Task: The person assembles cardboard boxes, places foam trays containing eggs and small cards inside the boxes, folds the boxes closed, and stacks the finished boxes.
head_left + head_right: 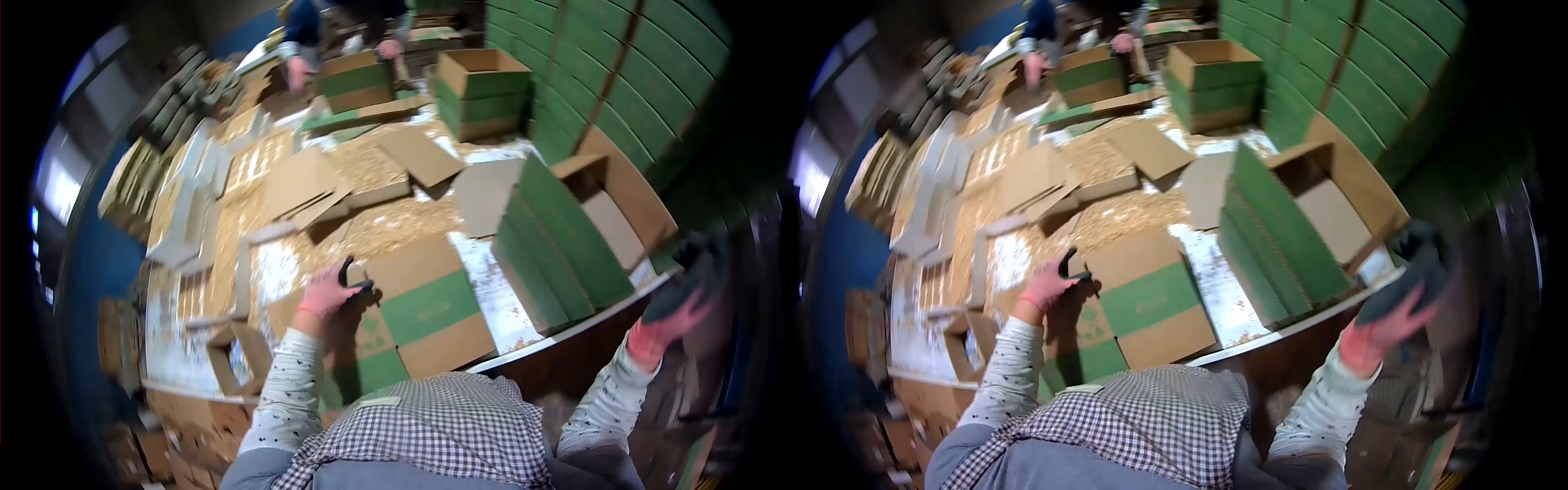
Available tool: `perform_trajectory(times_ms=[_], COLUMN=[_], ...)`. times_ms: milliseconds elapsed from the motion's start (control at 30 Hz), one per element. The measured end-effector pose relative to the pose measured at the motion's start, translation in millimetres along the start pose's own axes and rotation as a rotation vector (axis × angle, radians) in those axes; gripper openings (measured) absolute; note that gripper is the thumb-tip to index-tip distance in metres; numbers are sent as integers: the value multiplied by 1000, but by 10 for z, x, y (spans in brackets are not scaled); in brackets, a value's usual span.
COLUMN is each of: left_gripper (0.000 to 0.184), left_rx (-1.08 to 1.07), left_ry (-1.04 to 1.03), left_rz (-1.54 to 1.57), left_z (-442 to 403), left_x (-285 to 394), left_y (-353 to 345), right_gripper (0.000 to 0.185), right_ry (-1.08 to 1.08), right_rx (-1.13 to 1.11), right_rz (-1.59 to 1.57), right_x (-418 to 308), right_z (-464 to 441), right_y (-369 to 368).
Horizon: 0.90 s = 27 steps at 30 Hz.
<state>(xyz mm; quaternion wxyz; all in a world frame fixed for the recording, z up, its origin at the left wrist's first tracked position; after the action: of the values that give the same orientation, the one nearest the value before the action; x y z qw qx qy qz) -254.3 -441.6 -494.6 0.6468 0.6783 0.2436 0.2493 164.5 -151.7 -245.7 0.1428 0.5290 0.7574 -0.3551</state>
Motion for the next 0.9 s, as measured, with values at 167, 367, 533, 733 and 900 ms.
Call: perform_trajectory(times_ms=[167, 367, 533, 733, 900], left_gripper=[64, 38, 36, 67, 43], left_rx=[370, 726, 352, 201, -44], left_ry=[-139, -207, -698, 316, 4], left_rz=[-115, -79, 276, -33, -215], left_z=[348, 1420, 1813, 1084, 617], left_x=[582, 582, 731, -687, -363], left_y=[2072, 1752, 2107, 1808, 1593], right_gripper=[70, 59, 65, 86, 88], right_ry=[331, 113, 189, 277, 268], right_rx=[-1296, -1900, -1740, -1772, -1808], right_rz=[415, 364, 678, 210, 330], right_x=[-342, 503, 593, 37, -5], right_z=[1228, 1980, 2246, 2140, 2573], right_y=[-2089, -2657, -3596, -3065, -2546])
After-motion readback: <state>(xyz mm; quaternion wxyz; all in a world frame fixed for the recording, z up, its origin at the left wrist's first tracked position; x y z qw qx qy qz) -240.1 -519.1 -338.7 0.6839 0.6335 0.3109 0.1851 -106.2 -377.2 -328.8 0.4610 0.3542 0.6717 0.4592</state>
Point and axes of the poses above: each hand's wrist, its own z-axis away from the middle knuckle, its own y-axis out of the back of the hand, x = y × z, the point moved 7 cm from there along -z, towards the middle knuckle, and after that the axes turned 13 degrees about -z, right-handed, at the moved point
